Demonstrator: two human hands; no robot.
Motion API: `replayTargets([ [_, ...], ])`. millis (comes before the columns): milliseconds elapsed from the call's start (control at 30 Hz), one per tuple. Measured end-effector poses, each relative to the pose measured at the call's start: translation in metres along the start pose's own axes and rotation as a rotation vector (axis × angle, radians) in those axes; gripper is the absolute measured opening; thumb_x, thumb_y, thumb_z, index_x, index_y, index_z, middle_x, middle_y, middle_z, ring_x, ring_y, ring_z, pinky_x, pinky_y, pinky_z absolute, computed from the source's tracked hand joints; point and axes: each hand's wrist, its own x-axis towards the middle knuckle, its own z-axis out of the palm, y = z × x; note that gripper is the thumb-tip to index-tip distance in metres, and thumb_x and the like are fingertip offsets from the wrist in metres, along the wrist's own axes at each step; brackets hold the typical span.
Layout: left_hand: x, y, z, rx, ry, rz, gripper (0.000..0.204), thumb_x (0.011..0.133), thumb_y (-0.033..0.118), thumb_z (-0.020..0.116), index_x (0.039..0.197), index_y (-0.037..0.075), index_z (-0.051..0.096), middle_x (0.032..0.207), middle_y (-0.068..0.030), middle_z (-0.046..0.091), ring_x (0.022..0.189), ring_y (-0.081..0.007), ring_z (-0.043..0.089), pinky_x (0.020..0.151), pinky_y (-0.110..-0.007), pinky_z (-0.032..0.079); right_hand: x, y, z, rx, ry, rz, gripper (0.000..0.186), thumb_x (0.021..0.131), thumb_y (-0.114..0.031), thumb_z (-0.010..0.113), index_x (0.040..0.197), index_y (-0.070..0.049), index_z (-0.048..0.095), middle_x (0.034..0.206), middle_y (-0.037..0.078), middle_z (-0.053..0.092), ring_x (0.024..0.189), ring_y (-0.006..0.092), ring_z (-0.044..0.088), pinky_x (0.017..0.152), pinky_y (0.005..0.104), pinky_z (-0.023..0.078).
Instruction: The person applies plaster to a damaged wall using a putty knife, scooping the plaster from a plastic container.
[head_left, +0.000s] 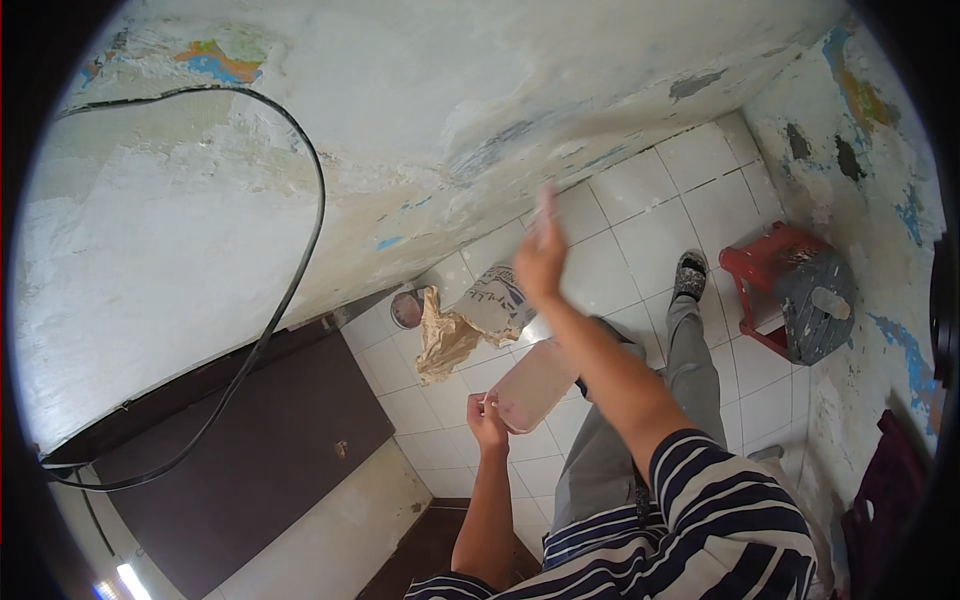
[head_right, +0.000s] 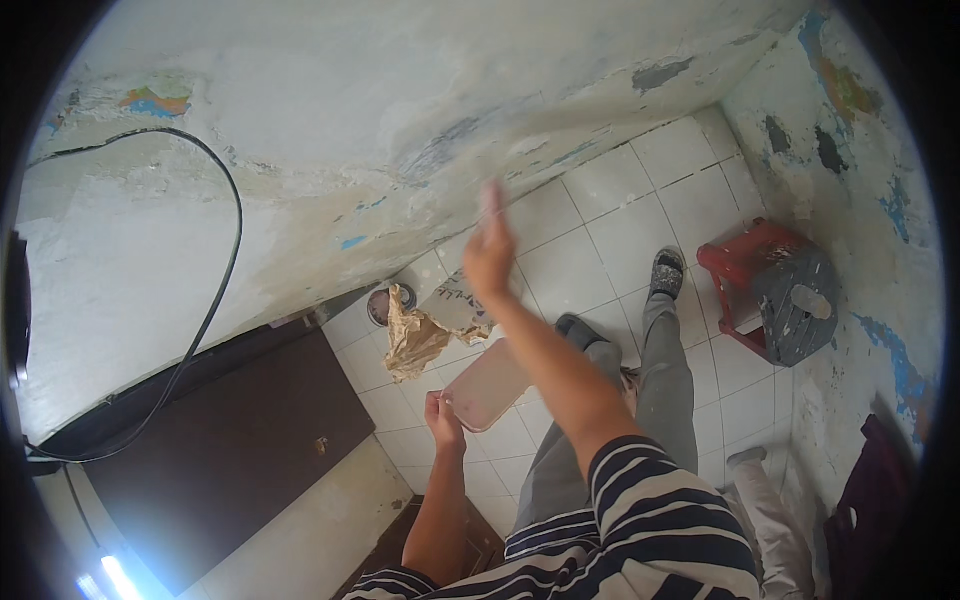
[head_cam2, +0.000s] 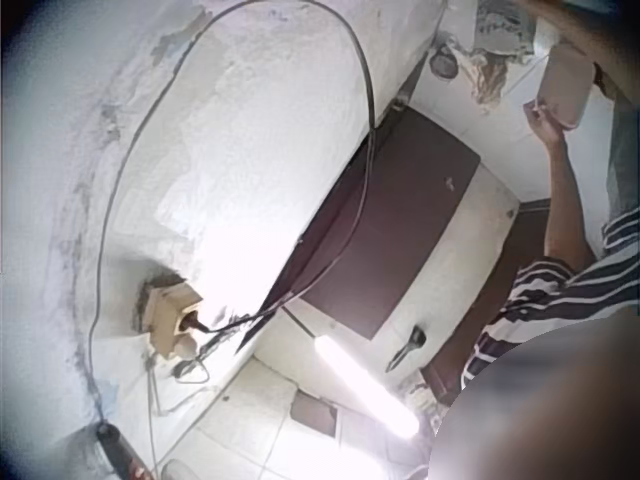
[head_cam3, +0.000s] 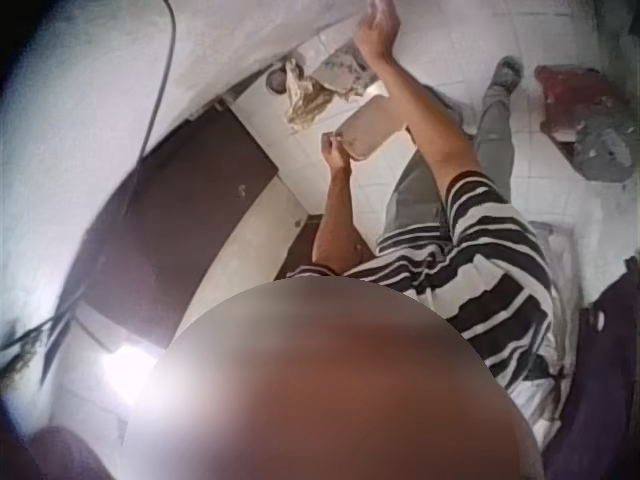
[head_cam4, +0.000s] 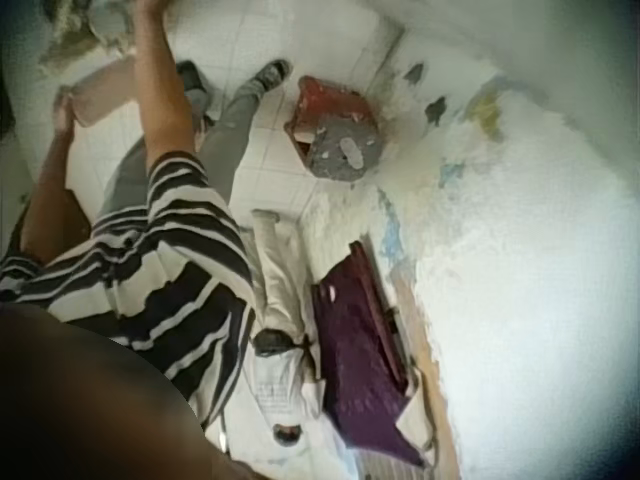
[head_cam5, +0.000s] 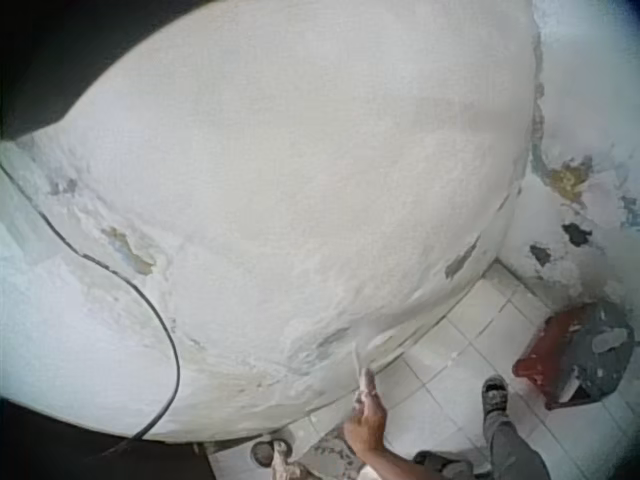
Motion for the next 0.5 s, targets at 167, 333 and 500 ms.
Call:
replayTargets([
  [167, -0.009, 0.006, 0.017, 0.078, -0.046, -0.075, 0.018, 0.102, 0.021, 0.057, 0.094, 0.006, 0.052, 0.083, -0.0049, 0.061, 0.068, -0.0123, 0.059, 0.052, -0.027, 0.049, 0.14, 0.019, -0.043, 0.008, 0.274, -0.046, 0.073, 0.087, 0.013, 0.042, 0.158, -0.001, 0.03, 0.161, 0.023, 0.036, 0.148, 0.0339, 0.038, 0.121, 0.0397, 0.033],
  [333, -0.016, -0.015, 0.014, 0.065, -0.036, -0.125, 0.023, 0.097, 0.022, 0.064, 0.097, 0.002, 0.055, 0.075, -0.0059, 0.054, 0.053, -0.0152, 0.057, 0.036, -0.03, 0.046, 0.094, 0.015, 0.025, -0.168, 0.215, -0.188, 0.071, 0.09, 0.01, 0.044, 0.158, -0.005, 0.032, 0.159, 0.023, 0.038, 0.144, 0.0379, 0.041, 0.116, 0.0403, 0.039],
  [500, -0.025, 0.018, 0.033, 0.019, -0.068, -0.148, 0.023, 0.097, 0.023, 0.065, 0.097, 0.002, 0.056, 0.074, -0.0061, 0.054, 0.052, -0.0151, 0.056, 0.035, -0.029, 0.047, -0.017, -0.002, 0.06, 0.029, -0.203, -0.227, 0.069, 0.088, 0.011, 0.047, 0.155, -0.005, 0.039, 0.157, 0.022, 0.042, 0.144, 0.036, 0.042, 0.117, 0.0409, 0.039],
])
